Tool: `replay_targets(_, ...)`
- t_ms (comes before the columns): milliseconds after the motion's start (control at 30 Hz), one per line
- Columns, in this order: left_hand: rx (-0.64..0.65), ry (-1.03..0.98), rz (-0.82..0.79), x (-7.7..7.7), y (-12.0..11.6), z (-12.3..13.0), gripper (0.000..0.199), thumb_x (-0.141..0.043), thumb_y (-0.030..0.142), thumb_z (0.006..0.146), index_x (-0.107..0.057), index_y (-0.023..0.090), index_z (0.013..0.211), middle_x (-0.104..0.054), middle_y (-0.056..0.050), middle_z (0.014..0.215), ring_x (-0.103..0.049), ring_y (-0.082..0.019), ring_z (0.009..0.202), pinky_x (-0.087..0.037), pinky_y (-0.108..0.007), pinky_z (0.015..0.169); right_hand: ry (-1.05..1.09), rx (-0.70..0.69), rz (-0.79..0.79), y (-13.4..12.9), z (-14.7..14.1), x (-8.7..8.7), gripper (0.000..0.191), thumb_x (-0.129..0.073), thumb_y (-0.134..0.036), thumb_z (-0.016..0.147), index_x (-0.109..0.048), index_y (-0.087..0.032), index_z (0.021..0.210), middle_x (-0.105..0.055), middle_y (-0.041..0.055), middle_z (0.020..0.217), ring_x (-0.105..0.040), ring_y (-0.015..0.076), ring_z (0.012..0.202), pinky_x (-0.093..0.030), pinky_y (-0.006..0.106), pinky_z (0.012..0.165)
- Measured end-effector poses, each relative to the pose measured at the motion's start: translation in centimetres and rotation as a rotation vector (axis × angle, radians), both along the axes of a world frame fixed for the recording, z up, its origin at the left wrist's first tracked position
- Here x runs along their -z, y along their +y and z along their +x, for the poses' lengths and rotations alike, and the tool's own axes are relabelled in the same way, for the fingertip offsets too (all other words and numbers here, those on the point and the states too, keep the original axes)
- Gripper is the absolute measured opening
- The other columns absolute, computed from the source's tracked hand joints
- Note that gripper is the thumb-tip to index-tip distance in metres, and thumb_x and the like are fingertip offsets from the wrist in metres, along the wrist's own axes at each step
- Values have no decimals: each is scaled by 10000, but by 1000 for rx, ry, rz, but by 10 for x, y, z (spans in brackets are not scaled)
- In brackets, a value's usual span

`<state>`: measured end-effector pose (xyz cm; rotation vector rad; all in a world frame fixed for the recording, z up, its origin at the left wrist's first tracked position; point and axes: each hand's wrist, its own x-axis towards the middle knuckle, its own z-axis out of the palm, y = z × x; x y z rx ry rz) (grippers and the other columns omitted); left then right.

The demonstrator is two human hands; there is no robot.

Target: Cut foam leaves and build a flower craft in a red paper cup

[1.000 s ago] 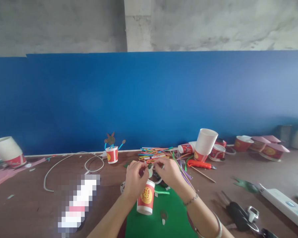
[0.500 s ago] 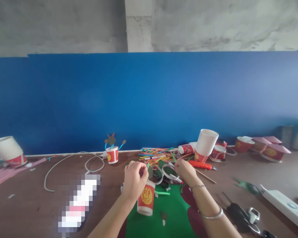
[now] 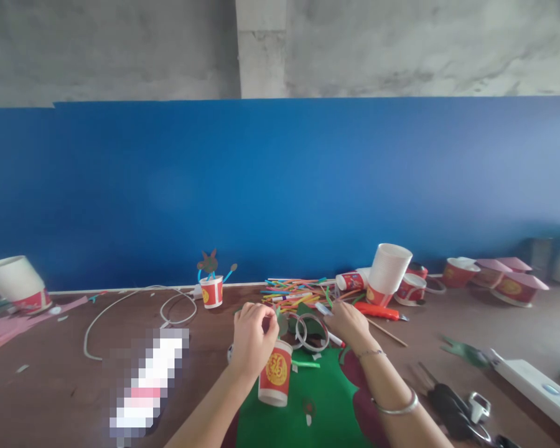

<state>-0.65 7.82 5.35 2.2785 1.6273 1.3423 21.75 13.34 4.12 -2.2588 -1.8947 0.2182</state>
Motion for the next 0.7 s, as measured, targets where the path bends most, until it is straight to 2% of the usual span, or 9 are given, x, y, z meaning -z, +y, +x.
replay_targets(100, -16, 28, 2, -1, -1, 0, 106, -485, 121, 768, -534, 203, 721, -624, -6, 776, -517, -188, 816, -330, -327, 736, 95, -94, 85, -10, -13, -18, 133, -516, -250, 716, -614, -173, 764, -670, 65, 743, -599, 198, 696, -310, 243, 526)
replay_targets(167, -35, 60, -1, -2, -1, 1, 101, -493, 121, 756, -526, 203, 706, -619, -11, 783, -506, -195, 830, -323, -331, 735, 187, -295, 138, -20, -27, -30, 91, -552, -252, 697, -598, -179, 727, -643, 20, 649, -561, 150, 610, -291, 223, 518)
replay_targets(233, -50, 97, -5, -3, -2, 1, 104, -494, 114, 742, -521, 203, 694, -611, -15, 776, -498, -201, 835, -316, -333, 729, 227, -396, 184, -30, -40, -39, 46, -563, -227, 683, -580, -185, 694, -621, -4, 611, -529, 129, 574, -270, 215, 511)
replay_targets(400, -49, 145, 6, -3, -3, 2, 111, -498, 108, 738, -515, 203, 684, -606, -11, 755, -500, -198, 820, -308, -331, 716, 252, -423, 241, -45, -57, -46, 69, -576, -254, 692, -563, -186, 691, -613, -7, 616, -520, 127, 573, -245, 220, 516)
replay_targets(700, -70, 172, 28, 0, -2, 1, 99, -510, 121, 744, -528, 205, 695, -616, -17, 778, -496, -201, 830, -306, -347, 746, 244, -430, 247, -45, -55, -45, 93, -582, -276, 699, -549, -194, 668, -601, -23, 598, -501, 115, 548, -232, 221, 504)
